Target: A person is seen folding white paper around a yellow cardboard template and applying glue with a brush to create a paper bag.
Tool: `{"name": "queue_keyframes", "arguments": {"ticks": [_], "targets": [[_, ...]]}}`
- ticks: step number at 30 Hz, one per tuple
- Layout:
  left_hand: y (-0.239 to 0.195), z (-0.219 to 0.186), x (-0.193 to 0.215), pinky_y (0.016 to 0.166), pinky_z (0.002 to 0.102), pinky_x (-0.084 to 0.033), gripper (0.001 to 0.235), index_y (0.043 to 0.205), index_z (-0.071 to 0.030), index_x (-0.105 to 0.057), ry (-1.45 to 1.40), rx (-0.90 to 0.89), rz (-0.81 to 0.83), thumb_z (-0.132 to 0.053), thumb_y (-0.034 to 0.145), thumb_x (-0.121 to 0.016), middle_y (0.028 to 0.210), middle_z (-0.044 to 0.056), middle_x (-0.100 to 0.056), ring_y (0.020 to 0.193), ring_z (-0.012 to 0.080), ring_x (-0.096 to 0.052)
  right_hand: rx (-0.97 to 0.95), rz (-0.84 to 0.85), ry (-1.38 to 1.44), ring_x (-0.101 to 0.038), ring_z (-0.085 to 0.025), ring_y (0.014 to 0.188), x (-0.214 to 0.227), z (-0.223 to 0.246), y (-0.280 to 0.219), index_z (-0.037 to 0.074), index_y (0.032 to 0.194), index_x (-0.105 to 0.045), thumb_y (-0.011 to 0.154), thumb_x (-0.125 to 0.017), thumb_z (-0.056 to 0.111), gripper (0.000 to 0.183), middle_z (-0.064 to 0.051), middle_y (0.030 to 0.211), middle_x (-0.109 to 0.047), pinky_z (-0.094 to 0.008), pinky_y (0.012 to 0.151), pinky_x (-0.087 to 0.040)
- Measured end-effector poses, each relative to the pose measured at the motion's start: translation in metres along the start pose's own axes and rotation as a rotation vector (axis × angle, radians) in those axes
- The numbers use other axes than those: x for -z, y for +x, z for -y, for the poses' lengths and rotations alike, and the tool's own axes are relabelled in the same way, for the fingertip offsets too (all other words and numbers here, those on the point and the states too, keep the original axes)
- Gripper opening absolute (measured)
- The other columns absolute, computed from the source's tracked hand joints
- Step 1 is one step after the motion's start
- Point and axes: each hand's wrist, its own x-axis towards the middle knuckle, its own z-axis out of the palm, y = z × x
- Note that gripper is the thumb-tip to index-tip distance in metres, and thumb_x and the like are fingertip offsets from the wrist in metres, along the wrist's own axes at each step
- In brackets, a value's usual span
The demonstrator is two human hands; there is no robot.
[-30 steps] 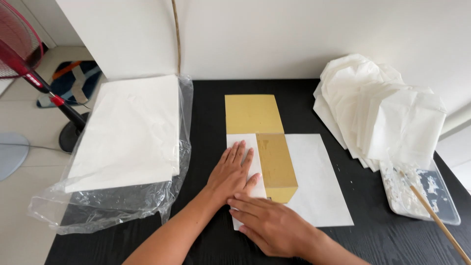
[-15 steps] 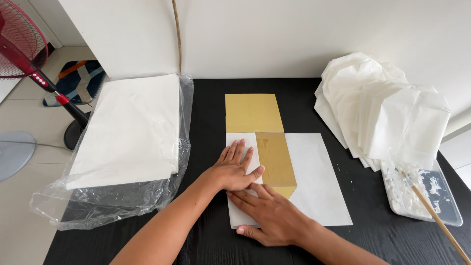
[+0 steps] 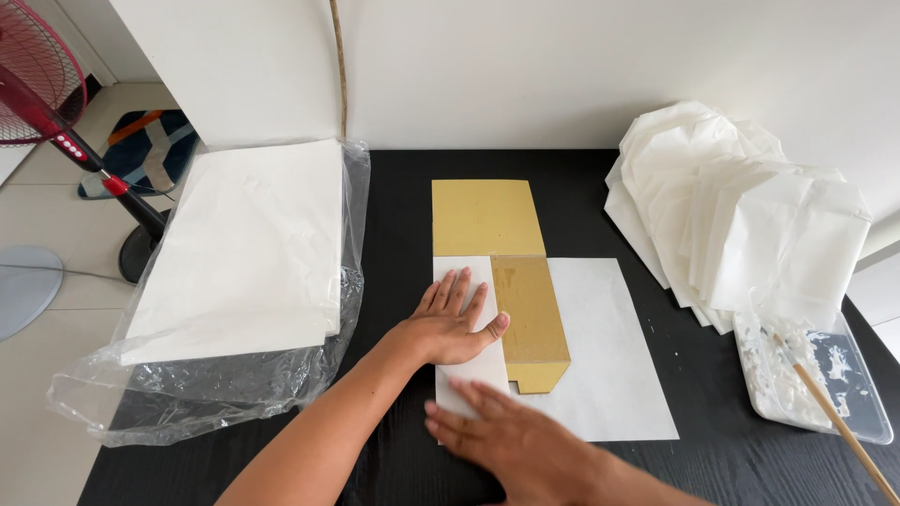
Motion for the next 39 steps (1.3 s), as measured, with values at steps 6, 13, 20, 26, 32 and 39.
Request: {"name": "queue_keyframes", "arguments": {"ticks": [6, 13, 20, 26, 32, 39], "targets": [[0.006, 0.005, -0.011, 0.127, 0.04, 0.015, 0.091, 0.164, -0.019, 0.016, 0.089, -0.042, -0.085, -0.069, 0.092, -0.007, 0.17, 0.008, 0.032, 0.157, 0.0219, 0.031, 0.054, 0.051, 0.538, -0.004, -0.022, 0.161, 0.017, 0.039, -0.033, 0.013, 0.164, -0.016, 0.109, -0.011, 0.053, 0.068, -0.002, 0.174, -0.014, -0.043, 0.129, -0.004], [0.018, 0.016, -0.04, 0.126, 0.045, 0.009, 0.108, 0.165, -0.016, 0.003, 0.205, -0.138, -0.324, -0.083, 0.089, -0.032, 0.171, 0.018, 0.019, 0.158, 0.0323, 0.019, -1.218, -0.563, 0.11, -0.011, -0.028, 0.161, -0.031, 0.012, -0.112, 0.014, 0.161, -0.025, 0.09, -0.057, 0.062, 0.091, -0.011, 0.17, -0.022, -0.051, 0.12, -0.024], [0.031, 0.023, -0.049, 0.125, 0.047, 0.006, 0.125, 0.165, -0.017, 0.001, 0.279, -0.158, -0.402, -0.096, 0.079, -0.043, 0.17, 0.022, 0.015, 0.157, 0.0355, 0.015, -1.686, -0.453, 0.048, -0.005, -0.035, 0.16, -0.1, 0.016, -0.092, 0.014, 0.164, -0.01, 0.081, -0.045, 0.087, 0.116, -0.013, 0.167, -0.022, -0.047, 0.127, -0.008], [0.033, 0.025, -0.052, 0.125, 0.048, 0.006, 0.125, 0.165, -0.017, 0.002, 0.306, -0.16, -0.405, -0.098, 0.08, -0.039, 0.17, 0.022, 0.015, 0.157, 0.0358, 0.015, -1.614, -0.532, -0.05, -0.006, -0.034, 0.159, -0.103, 0.015, -0.08, 0.008, 0.164, -0.007, 0.084, -0.042, 0.088, 0.118, -0.012, 0.167, -0.021, -0.047, 0.126, -0.006], [0.03, 0.022, -0.046, 0.125, 0.048, 0.007, 0.125, 0.165, -0.017, 0.003, 0.3, -0.144, -0.38, -0.098, 0.08, -0.04, 0.17, 0.022, 0.016, 0.157, 0.0353, 0.017, -1.544, -0.715, 0.406, -0.002, -0.026, 0.161, -0.052, 0.022, -0.063, 0.016, 0.165, 0.0, 0.082, -0.062, 0.068, 0.116, -0.006, 0.17, -0.018, -0.047, 0.126, -0.01], [0.03, 0.023, -0.046, 0.124, 0.048, 0.008, 0.124, 0.165, -0.017, 0.001, 0.296, -0.157, -0.389, -0.098, 0.08, -0.04, 0.17, 0.022, 0.014, 0.157, 0.0352, 0.017, -1.551, -1.203, 0.855, -0.046, -0.011, 0.145, 0.04, 0.017, -0.068, 0.02, 0.156, -0.038, 0.074, -0.074, 0.043, 0.093, 0.005, 0.156, -0.055, -0.034, 0.116, -0.035]]}}
